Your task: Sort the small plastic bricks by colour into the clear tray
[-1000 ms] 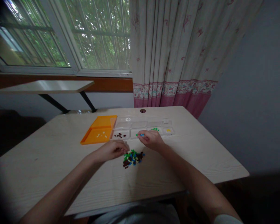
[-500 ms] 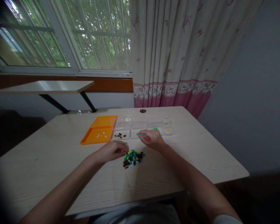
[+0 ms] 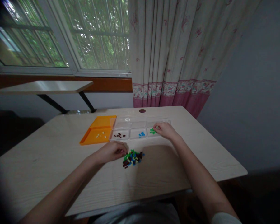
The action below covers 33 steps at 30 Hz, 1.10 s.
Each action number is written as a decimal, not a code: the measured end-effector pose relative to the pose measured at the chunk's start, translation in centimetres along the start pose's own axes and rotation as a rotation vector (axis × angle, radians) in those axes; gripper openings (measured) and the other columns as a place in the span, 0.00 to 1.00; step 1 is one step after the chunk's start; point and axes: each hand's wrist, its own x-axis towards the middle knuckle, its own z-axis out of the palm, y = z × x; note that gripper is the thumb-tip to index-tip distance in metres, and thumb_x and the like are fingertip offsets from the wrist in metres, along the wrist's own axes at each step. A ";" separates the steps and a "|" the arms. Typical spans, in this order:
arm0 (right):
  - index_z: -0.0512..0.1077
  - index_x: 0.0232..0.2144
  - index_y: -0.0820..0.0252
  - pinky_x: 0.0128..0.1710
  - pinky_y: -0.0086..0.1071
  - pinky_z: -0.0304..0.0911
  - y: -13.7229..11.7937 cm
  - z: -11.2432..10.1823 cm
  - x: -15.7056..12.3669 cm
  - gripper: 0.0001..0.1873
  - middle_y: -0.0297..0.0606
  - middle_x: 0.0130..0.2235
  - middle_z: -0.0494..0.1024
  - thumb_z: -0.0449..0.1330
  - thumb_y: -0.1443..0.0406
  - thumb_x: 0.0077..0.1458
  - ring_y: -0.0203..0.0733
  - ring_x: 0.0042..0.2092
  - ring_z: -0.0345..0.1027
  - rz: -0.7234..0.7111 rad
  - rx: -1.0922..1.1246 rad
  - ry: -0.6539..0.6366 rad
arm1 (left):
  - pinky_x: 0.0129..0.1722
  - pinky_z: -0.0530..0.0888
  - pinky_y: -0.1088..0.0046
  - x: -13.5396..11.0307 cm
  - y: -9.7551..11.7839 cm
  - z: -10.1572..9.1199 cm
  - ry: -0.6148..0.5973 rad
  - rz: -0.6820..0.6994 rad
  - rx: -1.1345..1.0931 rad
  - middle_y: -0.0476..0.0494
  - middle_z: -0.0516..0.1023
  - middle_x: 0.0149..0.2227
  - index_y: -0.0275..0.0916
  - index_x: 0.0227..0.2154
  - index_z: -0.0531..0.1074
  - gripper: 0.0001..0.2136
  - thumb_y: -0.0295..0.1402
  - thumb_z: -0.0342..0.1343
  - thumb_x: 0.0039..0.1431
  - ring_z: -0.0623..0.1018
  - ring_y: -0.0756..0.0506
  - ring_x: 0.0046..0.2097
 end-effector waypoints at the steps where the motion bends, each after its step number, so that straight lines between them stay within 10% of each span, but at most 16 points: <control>1: 0.74 0.32 0.58 0.24 0.24 0.47 0.2 0.1 0.0 0.10 0.32 0.21 0.70 0.54 0.61 0.52 0.32 0.22 0.60 0.006 -0.003 -0.007 | 0.31 0.66 0.80 0.0 0.0 0.0 0.002 0.001 0.003 0.47 0.76 0.29 0.38 0.30 0.74 0.09 0.26 0.49 0.51 0.73 0.51 0.31; 15: 0.74 0.33 0.57 0.26 0.25 0.50 -0.5 0.1 0.0 0.11 0.35 0.25 0.75 0.52 0.62 0.54 0.35 0.26 0.65 0.083 -0.092 0.001 | 0.32 0.66 0.80 0.1 0.5 0.3 0.017 0.009 0.040 0.47 0.76 0.29 0.38 0.28 0.73 0.08 0.25 0.48 0.50 0.73 0.50 0.32; 26: 0.74 0.34 0.55 0.27 0.25 0.51 -8.0 2.1 -1.1 0.10 0.34 0.28 0.77 0.52 0.63 0.53 0.35 0.29 0.68 -0.250 -0.079 -0.198 | 0.32 0.66 0.80 -0.2 0.0 -0.2 0.012 0.006 0.061 0.48 0.76 0.31 0.39 0.30 0.73 0.10 0.24 0.49 0.47 0.73 0.50 0.32; 33: 0.73 0.33 0.56 0.26 0.25 0.51 -9.3 3.3 -1.9 0.10 0.33 0.26 0.76 0.52 0.63 0.54 0.33 0.27 0.66 -0.420 -0.039 -0.092 | 0.32 0.65 0.81 -0.1 0.4 -0.2 0.034 0.033 0.023 0.49 0.75 0.29 0.38 0.28 0.73 0.10 0.22 0.49 0.47 0.73 0.51 0.32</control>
